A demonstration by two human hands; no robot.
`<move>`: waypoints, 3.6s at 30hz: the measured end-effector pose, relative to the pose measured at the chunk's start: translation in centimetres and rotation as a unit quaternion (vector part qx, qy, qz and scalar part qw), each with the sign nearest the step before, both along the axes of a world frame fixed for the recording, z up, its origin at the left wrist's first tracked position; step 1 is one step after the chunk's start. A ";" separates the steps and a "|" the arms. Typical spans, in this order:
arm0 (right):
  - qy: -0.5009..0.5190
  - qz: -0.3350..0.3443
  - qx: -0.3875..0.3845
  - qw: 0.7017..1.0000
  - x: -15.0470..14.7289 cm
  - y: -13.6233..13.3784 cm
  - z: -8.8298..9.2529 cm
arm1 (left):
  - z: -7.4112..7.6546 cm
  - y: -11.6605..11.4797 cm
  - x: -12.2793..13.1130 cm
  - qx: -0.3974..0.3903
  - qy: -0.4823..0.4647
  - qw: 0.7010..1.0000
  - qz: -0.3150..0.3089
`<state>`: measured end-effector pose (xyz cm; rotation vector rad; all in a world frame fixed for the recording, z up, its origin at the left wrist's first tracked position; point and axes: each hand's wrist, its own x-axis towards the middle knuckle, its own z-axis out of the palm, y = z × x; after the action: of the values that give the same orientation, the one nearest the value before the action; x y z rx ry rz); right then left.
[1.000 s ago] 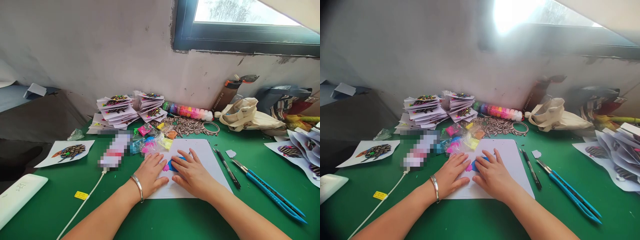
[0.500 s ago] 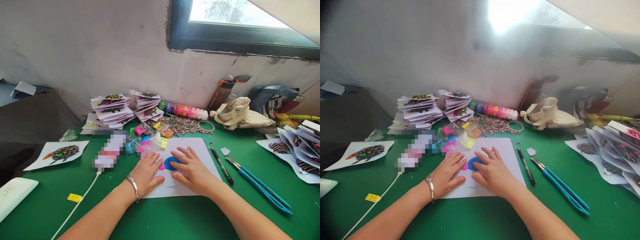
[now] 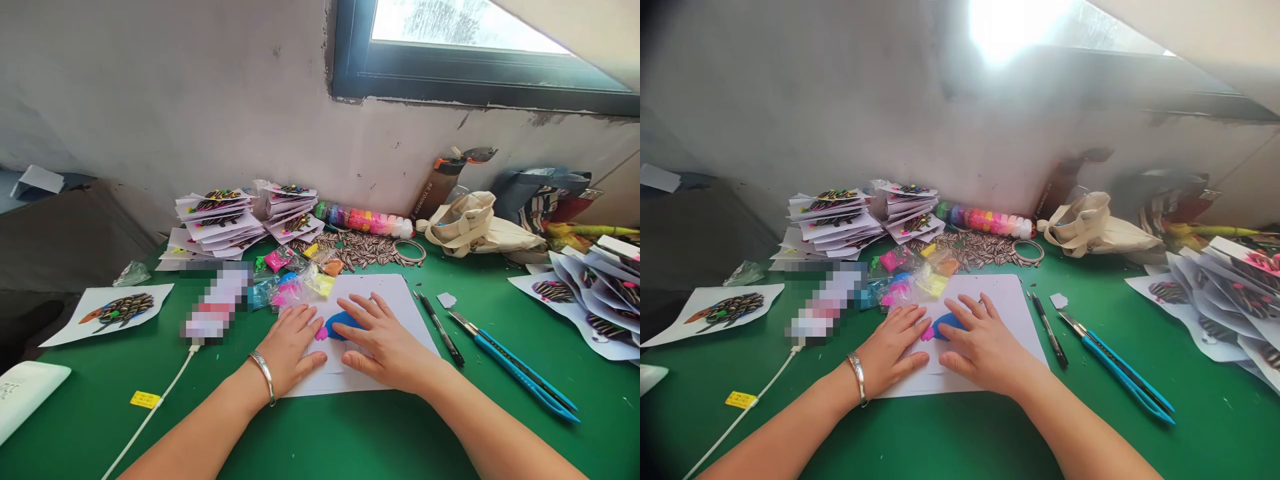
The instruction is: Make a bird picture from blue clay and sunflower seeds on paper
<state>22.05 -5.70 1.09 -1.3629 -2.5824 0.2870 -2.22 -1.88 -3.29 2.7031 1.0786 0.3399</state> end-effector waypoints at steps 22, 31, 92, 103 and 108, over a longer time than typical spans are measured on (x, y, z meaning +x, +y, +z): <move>0.016 -0.008 -0.015 1.000 0.6 0.1 -0.3 | 0.0 -0.2 0.0 -0.025 -0.002 1.000 0.004; 0.021 -0.010 -0.019 1.000 0.6 0.1 -0.3 | 0.9 -0.2 0.2 -0.038 0.027 0.999 0.006; -0.018 0.032 -0.083 0.996 0.7 -0.2 1.0 | -0.9 0.4 -0.3 0.003 -0.005 1.000 -0.003; 0.002 -0.026 -0.088 0.996 2.4 0.4 1.2 | -0.5 0.2 -0.2 0.000 0.013 1.000 -0.002; -0.007 -0.060 -0.093 0.994 3.6 0.8 1.1 | -0.5 0.3 -0.3 0.002 0.010 1.000 -0.002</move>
<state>25.66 -4.93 2.14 -1.5817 -2.5249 0.5104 -2.48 -1.59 -3.83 2.7173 1.0798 0.3161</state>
